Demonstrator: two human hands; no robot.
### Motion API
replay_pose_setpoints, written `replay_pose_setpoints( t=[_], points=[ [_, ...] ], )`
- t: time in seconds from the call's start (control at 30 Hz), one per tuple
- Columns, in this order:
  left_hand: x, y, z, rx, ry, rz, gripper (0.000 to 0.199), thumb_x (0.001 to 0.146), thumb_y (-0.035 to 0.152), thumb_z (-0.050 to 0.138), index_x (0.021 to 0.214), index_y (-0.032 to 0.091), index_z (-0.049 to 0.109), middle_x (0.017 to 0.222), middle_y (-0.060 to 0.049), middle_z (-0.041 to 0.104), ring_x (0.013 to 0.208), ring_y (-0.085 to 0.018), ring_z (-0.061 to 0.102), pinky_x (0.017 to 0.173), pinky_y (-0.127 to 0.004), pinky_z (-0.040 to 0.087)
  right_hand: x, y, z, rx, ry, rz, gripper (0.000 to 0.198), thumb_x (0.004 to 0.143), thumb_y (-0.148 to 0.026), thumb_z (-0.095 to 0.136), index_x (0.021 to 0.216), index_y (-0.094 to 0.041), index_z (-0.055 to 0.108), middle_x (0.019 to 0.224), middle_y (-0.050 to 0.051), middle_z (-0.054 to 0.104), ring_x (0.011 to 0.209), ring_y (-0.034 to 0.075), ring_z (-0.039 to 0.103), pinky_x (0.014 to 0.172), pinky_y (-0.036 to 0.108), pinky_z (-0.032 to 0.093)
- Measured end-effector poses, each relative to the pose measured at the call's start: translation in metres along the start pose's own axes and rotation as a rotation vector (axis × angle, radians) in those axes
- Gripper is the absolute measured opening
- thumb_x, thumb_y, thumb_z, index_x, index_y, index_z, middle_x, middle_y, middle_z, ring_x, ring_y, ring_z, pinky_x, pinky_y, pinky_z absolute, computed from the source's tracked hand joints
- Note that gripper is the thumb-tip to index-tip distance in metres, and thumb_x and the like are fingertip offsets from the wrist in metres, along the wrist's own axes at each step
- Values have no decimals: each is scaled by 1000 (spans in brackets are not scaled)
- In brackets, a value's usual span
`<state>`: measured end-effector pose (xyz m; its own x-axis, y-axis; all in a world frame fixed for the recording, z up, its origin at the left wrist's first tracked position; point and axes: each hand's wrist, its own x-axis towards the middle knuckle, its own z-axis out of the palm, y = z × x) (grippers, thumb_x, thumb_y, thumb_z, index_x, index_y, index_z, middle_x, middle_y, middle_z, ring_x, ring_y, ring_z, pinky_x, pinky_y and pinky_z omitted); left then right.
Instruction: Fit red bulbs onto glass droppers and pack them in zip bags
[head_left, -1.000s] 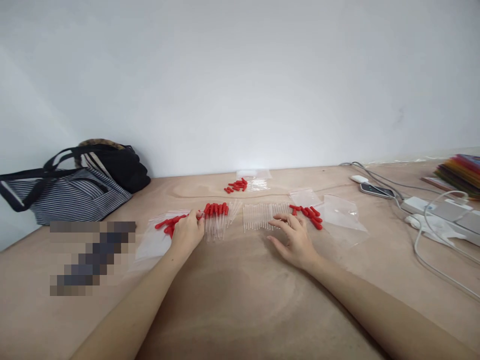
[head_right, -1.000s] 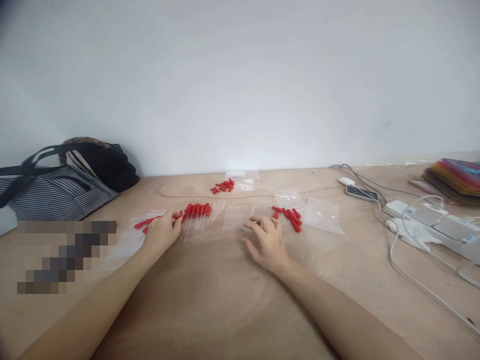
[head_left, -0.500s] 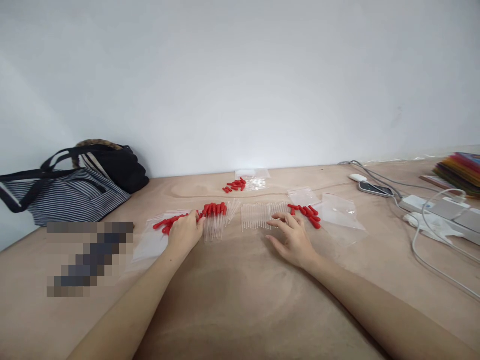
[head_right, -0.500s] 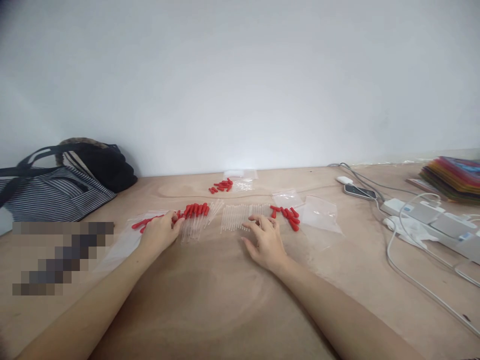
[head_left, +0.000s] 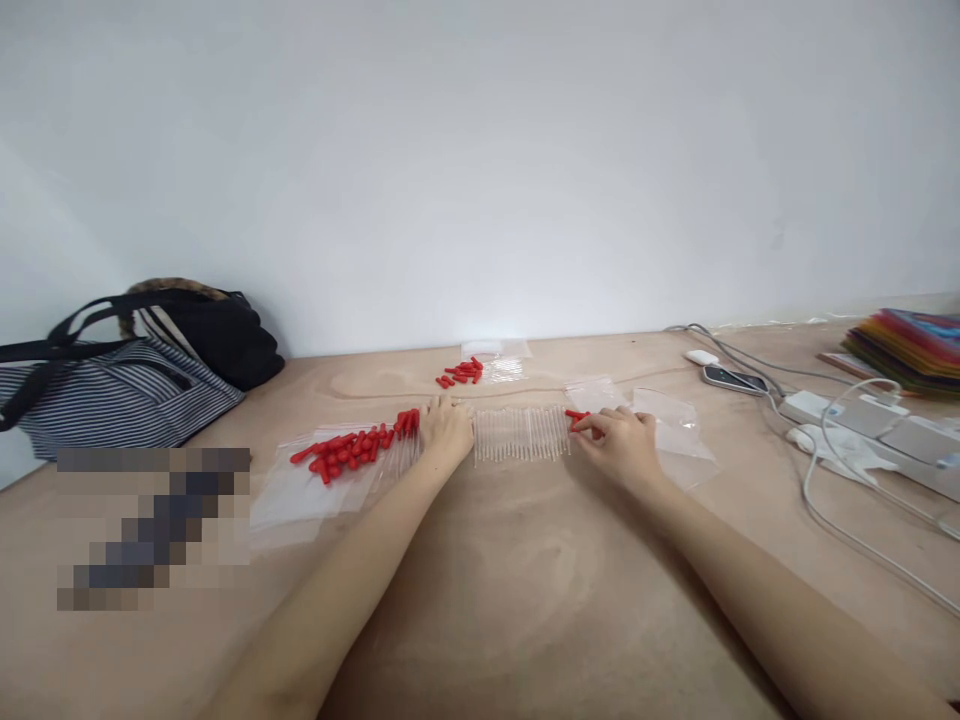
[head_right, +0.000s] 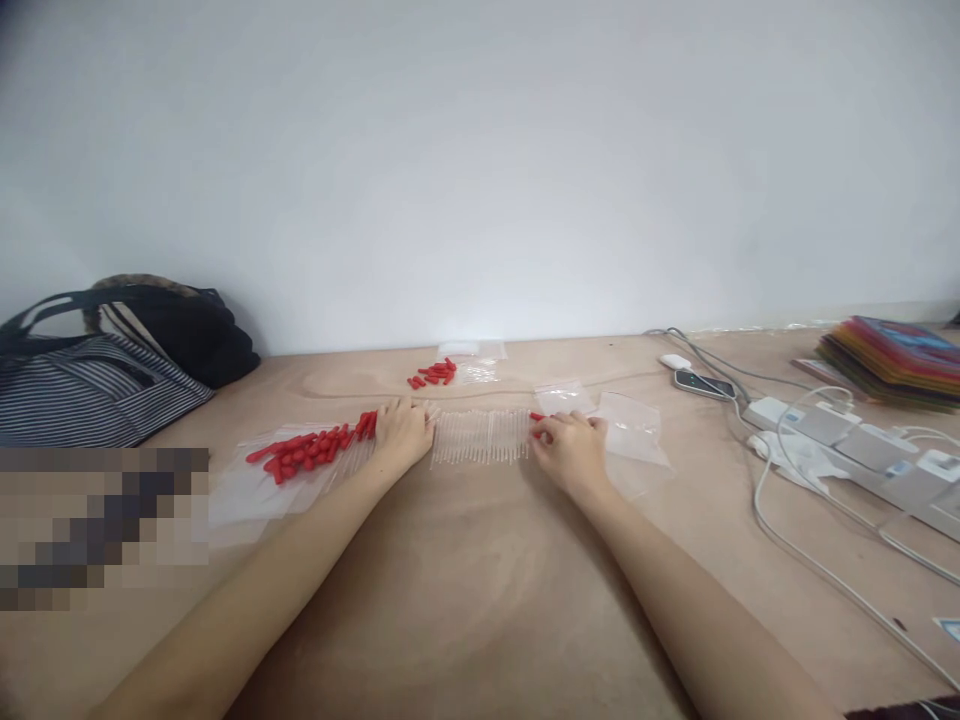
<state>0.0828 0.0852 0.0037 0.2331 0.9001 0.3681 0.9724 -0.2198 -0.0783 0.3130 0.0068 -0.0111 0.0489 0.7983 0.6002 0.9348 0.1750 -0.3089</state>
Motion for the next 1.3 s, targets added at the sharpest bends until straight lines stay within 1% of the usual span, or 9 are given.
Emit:
replay_pose_setpoints(
  t=[0.17,0.4,0.57,0.63,0.73,1.0,1.1,1.2,1.3],
  points=[
    [4,4,3,36,-44,-43,20,75,23,50,77,14,67,92,-16,59,90,-30,50,76,-41,35,5,17,-2,-110,-23,217,23,71,-38,49,62,-23,65,59,3,59,69,21,48,69,38,21],
    [-13,5,-13,17,-46,-7,18,80,17,46,81,12,63,92,-16,58,90,-30,49,75,-41,35,6,13,13,-159,-92,146,25,75,-43,50,74,-25,67,68,5,63,74,24,49,68,39,22],
    [-58,-1,-31,-110,-25,248,13,82,21,50,75,15,59,86,-9,57,84,-24,48,72,-35,36,8,11,20,-191,-92,47,21,77,-38,50,77,-28,68,69,6,66,75,24,49,68,41,22],
    [-76,-5,-32,-204,1,390,12,82,20,52,72,16,57,81,-6,56,79,-21,47,69,-33,36,8,12,20,-197,-110,47,21,77,-35,49,75,-28,69,65,6,66,75,24,50,69,41,21],
    [-93,-8,-29,-240,32,479,13,82,21,53,70,16,55,77,-4,54,74,-20,46,65,-33,35,7,10,21,-215,-136,81,23,77,-29,47,76,-27,69,62,6,66,73,24,51,70,42,21],
    [-96,-7,-29,-367,-72,413,2,80,18,56,78,17,58,82,-3,56,80,-19,49,71,-34,34,8,5,22,-242,-208,163,24,77,-29,45,75,-25,68,65,5,66,78,23,50,73,40,19],
    [-97,-6,-27,-490,-128,360,2,79,18,56,78,17,57,83,-2,57,82,-19,50,73,-34,34,8,5,21,-232,-153,191,24,78,-31,45,78,-22,67,67,6,66,78,23,50,73,39,20],
    [-98,-5,-25,-534,-151,309,6,79,17,56,73,17,56,80,-1,58,80,-18,51,73,-33,33,4,0,14,-122,-95,58,24,79,-29,45,89,-21,65,79,7,66,80,23,49,71,36,23],
    [-98,-4,-25,-527,-145,284,7,80,15,54,73,17,54,80,-1,60,79,-18,52,72,-33,31,-6,-15,6,49,-184,-240,25,80,-22,46,99,-23,63,91,6,65,85,22,48,72,34,25]
  ],
)
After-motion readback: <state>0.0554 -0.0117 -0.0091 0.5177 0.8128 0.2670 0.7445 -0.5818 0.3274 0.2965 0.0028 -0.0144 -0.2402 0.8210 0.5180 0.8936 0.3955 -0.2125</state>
